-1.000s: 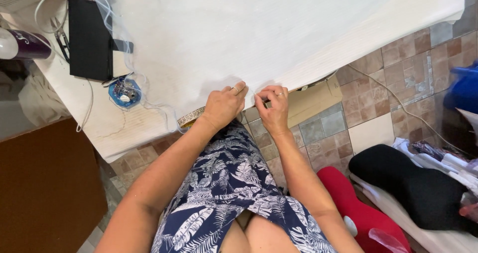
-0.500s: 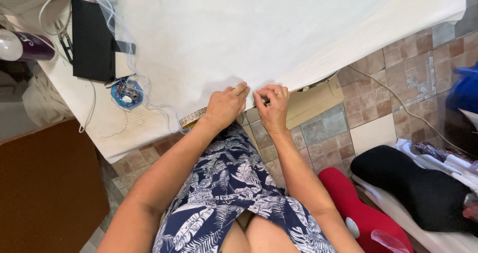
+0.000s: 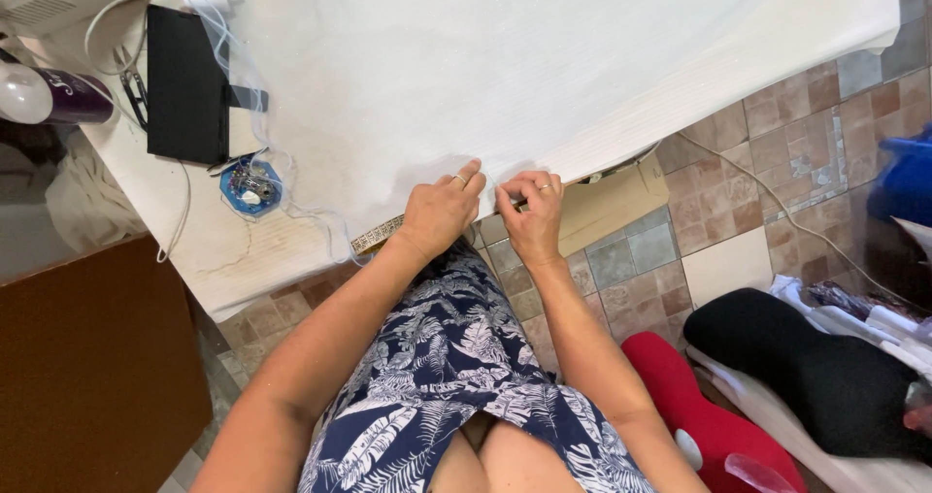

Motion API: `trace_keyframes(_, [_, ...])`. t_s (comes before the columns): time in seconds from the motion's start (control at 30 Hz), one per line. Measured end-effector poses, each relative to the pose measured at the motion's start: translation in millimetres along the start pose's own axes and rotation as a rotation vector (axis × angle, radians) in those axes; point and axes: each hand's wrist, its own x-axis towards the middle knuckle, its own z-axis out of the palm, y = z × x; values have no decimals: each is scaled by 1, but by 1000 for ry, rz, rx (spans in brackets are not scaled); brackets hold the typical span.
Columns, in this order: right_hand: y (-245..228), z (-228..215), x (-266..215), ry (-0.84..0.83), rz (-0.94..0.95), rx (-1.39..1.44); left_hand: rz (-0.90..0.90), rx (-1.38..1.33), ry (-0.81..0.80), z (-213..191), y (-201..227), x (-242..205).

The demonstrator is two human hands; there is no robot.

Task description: Measuring light blue tulle fabric with a yellow tape measure on a work table.

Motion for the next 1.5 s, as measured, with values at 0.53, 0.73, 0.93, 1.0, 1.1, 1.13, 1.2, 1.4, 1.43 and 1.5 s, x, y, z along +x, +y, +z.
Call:
trace_keyframes(0.53, [1,7,3,24,13,-31,15,2,-4,-2,-1,-1])
trace_keyframes(0.73, [-1,8,5,14,28,-30,9,4,-23,1,-2,-2])
trace_keyframes(0.93, [2,11,3,25,27,-40,5,-15,-42,1,-2,-1])
trace_keyframes(1.0, [2,10,4,23,26,-26,1,-21,-60,-1,-1,-1])
trace_keyframes(1.1, [2,12,3,30,22,-41,-4,-22,-75,-2,-2,-1])
trace_keyframes(1.13, [2,12,3,29,21,-41,-5,-21,-75,-1,-2,-1])
trace_keyframes(1.2, [2,14,3,25,32,-77,-9,-14,-83,1,-2,-2])
trace_keyframes(1.4, [-3,15,9,26,50,-117,-26,-54,-132,3,-2,-3])
trace_keyframes(1.43, [-3,16,9,27,49,-117,-26,-54,-131,4,-3,-3])
trace_keyframes(1.5, [-1,16,10,30,64,-104,-31,-61,-174,6,-4,-2])
